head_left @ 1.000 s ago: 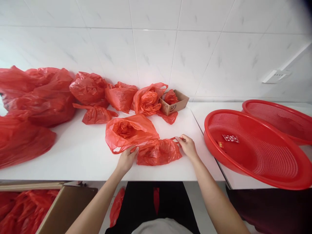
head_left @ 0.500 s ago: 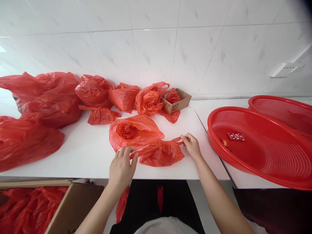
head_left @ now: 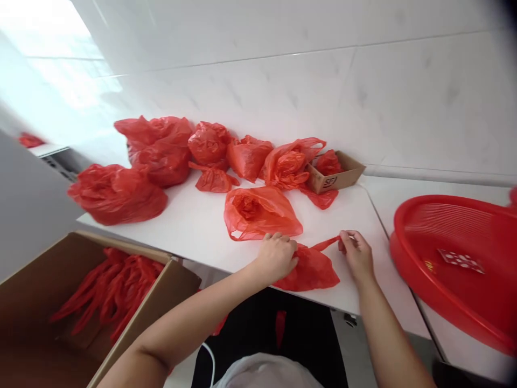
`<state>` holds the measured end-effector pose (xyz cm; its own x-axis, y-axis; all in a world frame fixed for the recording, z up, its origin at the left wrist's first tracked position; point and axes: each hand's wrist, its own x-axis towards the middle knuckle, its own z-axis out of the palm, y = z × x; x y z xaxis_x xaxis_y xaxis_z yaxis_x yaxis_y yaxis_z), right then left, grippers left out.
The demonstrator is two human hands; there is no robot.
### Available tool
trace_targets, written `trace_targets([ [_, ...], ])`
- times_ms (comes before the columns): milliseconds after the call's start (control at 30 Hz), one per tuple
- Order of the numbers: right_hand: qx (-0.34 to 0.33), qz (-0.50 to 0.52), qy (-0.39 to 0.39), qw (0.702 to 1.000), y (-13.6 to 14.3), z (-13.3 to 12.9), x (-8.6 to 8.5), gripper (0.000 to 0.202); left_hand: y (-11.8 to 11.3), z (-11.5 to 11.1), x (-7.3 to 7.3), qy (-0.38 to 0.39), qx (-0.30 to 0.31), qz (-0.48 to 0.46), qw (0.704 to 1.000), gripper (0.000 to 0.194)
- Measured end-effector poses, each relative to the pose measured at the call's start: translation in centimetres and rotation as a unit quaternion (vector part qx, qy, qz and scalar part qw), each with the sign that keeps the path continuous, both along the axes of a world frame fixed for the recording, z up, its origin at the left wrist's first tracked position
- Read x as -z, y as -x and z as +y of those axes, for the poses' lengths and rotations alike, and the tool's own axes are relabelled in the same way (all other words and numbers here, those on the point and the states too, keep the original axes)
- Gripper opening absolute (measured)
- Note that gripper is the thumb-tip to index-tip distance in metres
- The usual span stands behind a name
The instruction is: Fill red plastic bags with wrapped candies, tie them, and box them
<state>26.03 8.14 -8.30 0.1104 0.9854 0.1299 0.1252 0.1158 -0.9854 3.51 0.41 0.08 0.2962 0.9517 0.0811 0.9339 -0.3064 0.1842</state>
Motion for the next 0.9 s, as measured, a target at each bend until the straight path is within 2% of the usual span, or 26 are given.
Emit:
trace_targets([
  [233,0.025,-0.026,0.035,0.999,0.0,0.0,0.4,0.031,1.5,-4.2,-2.0,0.043,-0.016,-0.066,0.997,0.021],
  [333,0.036,-0.037,0.021,0.998,-0.1,0.1,0.8,0.029,3.1,-6.5,-3.9,0.063,-0.010,-0.167,0.984,0.016],
  [400,0.035,-0.042,0.021,0.998,-0.2,0.4,1.2,0.028,5.6,-7.9,-5.4,0.087,-0.019,-0.295,0.951,0.012],
  [500,0.040,-0.041,0.027,0.998,-0.3,0.8,1.8,0.028,11.1,-9.8,-7.8,0.108,-0.056,-0.446,0.887,0.015],
  [600,0.052,-0.041,0.030,0.997,-0.3,1.1,2.2,0.028,17.2,-12.3,-9.5,0.107,-0.162,-0.517,0.834,0.021],
  [667,0.055,-0.050,0.033,0.997,-0.3,1.1,2.3,0.027,20.5,-14.2,-9.8,0.082,-0.239,-0.537,0.805,0.026],
  [733,0.054,-0.070,0.039,0.995,-0.2,1.2,2.5,0.027,23.0,-15.7,-9.6,0.047,-0.294,-0.518,0.802,0.030],
  [800,0.045,-0.101,0.041,0.993,-0.2,1.3,2.7,0.028,24.9,-15.9,-8.9,0.009,-0.322,-0.471,0.821,0.032],
  [900,0.040,-0.142,0.030,0.989,-0.2,1.5,3.1,0.032,27.6,-13.2,-7.9,-0.036,-0.314,-0.411,0.855,0.036],
])
